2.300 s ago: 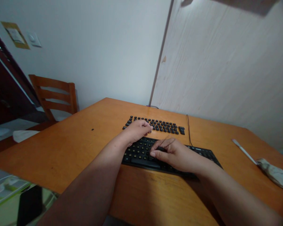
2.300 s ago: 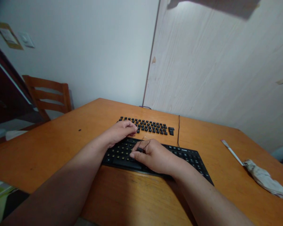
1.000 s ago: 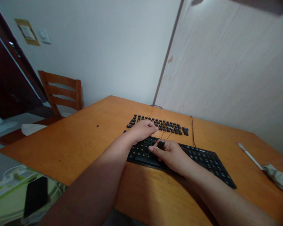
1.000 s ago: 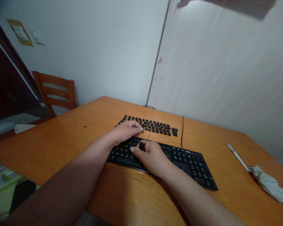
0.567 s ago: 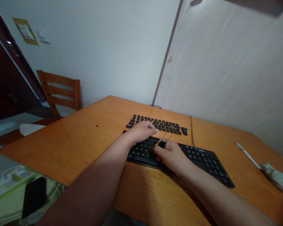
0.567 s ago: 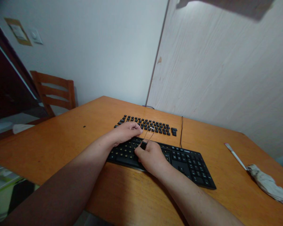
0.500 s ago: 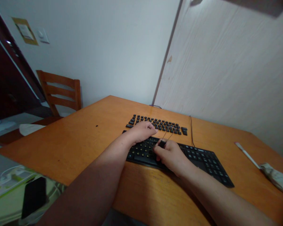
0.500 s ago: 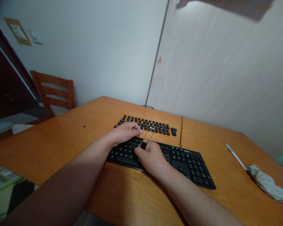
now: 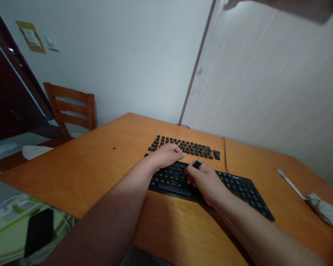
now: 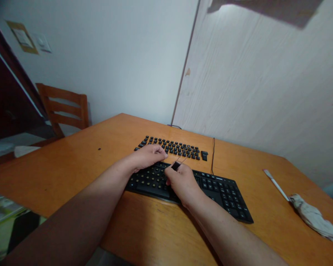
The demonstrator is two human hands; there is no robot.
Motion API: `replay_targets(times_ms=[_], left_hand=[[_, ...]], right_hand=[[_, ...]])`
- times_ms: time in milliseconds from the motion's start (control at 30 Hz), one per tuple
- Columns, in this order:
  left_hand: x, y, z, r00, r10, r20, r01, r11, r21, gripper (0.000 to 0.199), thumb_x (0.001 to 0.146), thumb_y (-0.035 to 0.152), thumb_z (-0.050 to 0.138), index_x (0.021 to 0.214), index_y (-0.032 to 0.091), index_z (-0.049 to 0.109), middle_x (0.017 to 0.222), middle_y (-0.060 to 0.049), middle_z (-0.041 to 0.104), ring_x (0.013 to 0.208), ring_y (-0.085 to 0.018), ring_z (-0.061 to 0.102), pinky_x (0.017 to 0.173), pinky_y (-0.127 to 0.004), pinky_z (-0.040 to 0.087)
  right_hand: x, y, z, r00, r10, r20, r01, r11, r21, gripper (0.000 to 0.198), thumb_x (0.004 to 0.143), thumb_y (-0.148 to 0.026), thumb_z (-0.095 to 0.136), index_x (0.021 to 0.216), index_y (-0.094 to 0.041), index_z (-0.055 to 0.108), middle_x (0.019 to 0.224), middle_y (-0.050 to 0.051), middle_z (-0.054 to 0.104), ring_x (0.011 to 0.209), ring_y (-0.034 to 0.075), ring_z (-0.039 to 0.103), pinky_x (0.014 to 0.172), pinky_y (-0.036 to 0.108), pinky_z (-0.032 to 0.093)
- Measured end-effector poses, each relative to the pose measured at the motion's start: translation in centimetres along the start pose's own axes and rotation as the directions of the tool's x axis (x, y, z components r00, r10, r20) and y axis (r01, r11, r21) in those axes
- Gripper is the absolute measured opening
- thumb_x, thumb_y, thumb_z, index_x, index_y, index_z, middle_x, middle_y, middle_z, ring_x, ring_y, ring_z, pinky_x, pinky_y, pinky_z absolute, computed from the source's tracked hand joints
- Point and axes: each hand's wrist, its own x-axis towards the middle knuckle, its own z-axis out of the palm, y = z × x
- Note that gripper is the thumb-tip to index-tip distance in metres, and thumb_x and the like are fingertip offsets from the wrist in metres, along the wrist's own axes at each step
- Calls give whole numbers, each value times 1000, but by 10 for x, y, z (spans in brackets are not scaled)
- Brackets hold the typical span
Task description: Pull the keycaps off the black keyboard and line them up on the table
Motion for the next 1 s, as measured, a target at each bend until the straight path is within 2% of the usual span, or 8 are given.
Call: replay_targets(times_ms=[100, 200, 367, 500, 667, 833, 933, 1000], left_hand=[[-1, 3, 1, 999, 20, -36, -23, 997, -73, 29, 78, 43, 59, 85, 17, 68, 78, -3, 66, 74, -17, 58, 65, -27, 42], [-2, 9, 3, 999, 20, -35, -28, 971, -236, 23, 78, 36, 59, 87, 16, 67, 80, -3, 67, 74, -15, 59, 67, -26, 43], [-6, 20, 3, 987, -39, 156, 114, 854, -507, 16, 76, 21, 59, 89, 15, 63, 76, -2, 66, 65, -10, 58, 66, -25, 46], [-8, 22, 4, 975, -12, 223, 138, 815, -562, 16, 75, 20, 62, 90, 14, 64, 78, -4, 67, 67, -10, 60, 67, -25, 48], [-7, 20, 6, 978, -27, 206, 144, 803, -578, 19, 70, 13, 64, 90, 14, 62, 76, -3, 65, 68, -10, 60, 67, -25, 49], [-6, 19, 7, 977, -46, 208, 161, 796, -583, 25, 68, 8, 62, 93, 14, 60, 74, -2, 65, 67, -12, 62, 66, -26, 49], [-5, 17, 6, 978, -52, 202, 168, 771, -615, 27, 69, 9, 64, 95, 14, 59, 75, -3, 65, 66, -12, 62, 65, -26, 50], [-4, 16, 5, 980, -45, 195, 161, 755, -635, 27, 69, 11, 67, 95, 14, 58, 76, -3, 65, 67, -11, 62, 65, -26, 50]], right_hand=[[3, -2, -3, 998, -44, -52, 46, 998, 36, 17, 80, -32, 59, 69, -19, 53, 51, -3, 55, 43, 10, 42, 43, 23, 29], [6, -5, -6, 983, -121, -141, 133, 988, 78, 18, 81, -35, 61, 75, -19, 54, 56, -3, 58, 47, 11, 47, 46, 23, 35], [12, -6, -12, 942, -220, -251, 243, 968, 63, 23, 82, -41, 63, 80, -19, 56, 64, 0, 61, 53, 14, 52, 51, 26, 41], [15, -1, -13, 907, -325, -268, 323, 945, -56, 25, 85, -43, 61, 80, -19, 59, 70, 2, 62, 60, 15, 56, 57, 27, 44], [14, -1, -11, 882, -411, -231, 398, 912, -101, 22, 88, -41, 58, 84, -19, 62, 75, 2, 64, 67, 16, 59, 64, 28, 48], [11, -5, -15, 863, -458, -215, 433, 888, -154, 29, 93, -42, 51, 102, -19, 65, 85, 5, 67, 72, 17, 61, 65, 29, 50], [14, -2, -21, 819, -537, -200, 481, 834, -271, 31, 96, -39, 46, 113, -20, 63, 91, 7, 67, 77, 18, 62, 71, 32, 50], [19, 1, -25, 776, -606, -173, 510, 765, -392, 27, 95, -36, 49, 109, -21, 65, 97, 8, 67, 86, 20, 63, 80, 34, 49]])
